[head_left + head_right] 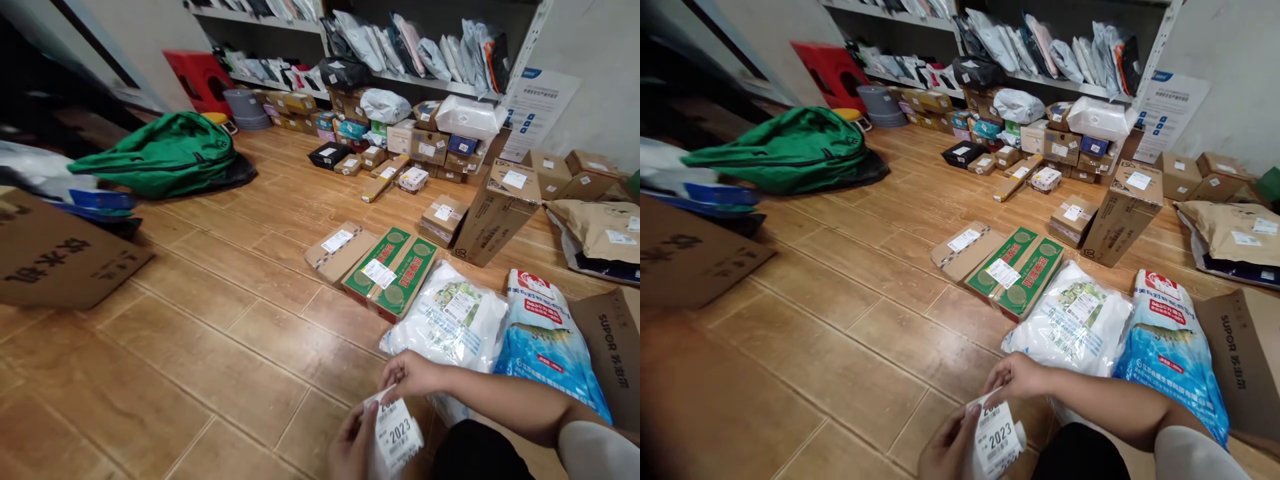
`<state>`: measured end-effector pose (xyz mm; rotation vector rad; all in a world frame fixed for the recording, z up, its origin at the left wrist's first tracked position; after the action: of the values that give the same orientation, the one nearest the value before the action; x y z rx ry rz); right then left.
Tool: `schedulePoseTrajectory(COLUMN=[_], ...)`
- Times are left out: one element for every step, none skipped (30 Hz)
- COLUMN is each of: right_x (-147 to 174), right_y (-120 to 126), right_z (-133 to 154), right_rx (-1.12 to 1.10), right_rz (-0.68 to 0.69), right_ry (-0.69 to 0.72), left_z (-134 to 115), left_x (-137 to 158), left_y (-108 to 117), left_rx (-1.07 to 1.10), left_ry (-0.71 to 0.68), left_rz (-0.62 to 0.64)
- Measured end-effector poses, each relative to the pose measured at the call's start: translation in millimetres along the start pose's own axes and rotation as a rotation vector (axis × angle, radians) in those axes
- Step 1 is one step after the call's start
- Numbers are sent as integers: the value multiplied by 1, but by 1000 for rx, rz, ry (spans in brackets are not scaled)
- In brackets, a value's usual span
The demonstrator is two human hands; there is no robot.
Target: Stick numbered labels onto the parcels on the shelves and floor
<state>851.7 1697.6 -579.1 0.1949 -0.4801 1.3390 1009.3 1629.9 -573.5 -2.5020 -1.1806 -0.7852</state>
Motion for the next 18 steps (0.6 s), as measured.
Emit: schedulePoseTrajectory(right_x=[-1,-1,-2,-3,-4,-5,-6,-6,-7,-7,-7,-8,-9,-10,-10,-11,-12,-12], right_y=[4,8,11,14,16,18,18,17,16,14,12,10,9,8,8,7,6,5], right_z=[4,8,11,13,15,16,17,17,18,18,19,20,21,22,23,23,22,20], right_rx=[12,28,44,59,70,75,75,70,63,56,50,48,47,46,45,46,51,61], right_rz=[-2,3,9,16,22,25,27,35,45,55,61,64,62,55,45,37,35,41], right_ry=[3,9,19,26,29,28,21,11,1,-4,-4,2,13,28,44,56,61,61], left_z=[-2,-3,-5,-6,-7,-8,-8,-9,-10,-11,-12,-12,-12,-11,-9,-7,-5,-4], left_x=[-1,-2,-2,-2,-2,-2,-2,-1,-1,-1,-1,0,0,0,0,-1,-1,-1], left_y=[0,-1,-3,-4,-6,-7,-8,-8,-7,-7,-6,-6,-6,-6,-7,-8,-8,-9], left_rx=[-1,-10,-23,-33,-33,-23,-3,18,34,46,56,71,90,115,145,165,169,155], left_ry=[1,-12,-32,-54,-73,-85,-93,-103,-114,-125,-132,-135,-131,-119,-101,-82,-66,-60], left_rz=[-39,-78,-106,-124,-135,-140,-152,-173,-187,-199,-207,-209,-204,-195,-185,-174,-160,-155])
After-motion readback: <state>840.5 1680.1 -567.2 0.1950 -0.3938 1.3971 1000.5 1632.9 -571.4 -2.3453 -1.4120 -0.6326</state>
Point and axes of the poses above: each hand's wrist, its own x-axis away from the middle knuckle, its own y-axis out of the back of the hand, z = x × y, the point moved 3 cm from there along -x, towards the middle knuckle, and after that the axes turned 1 degree about z, right-handed, at the moved point
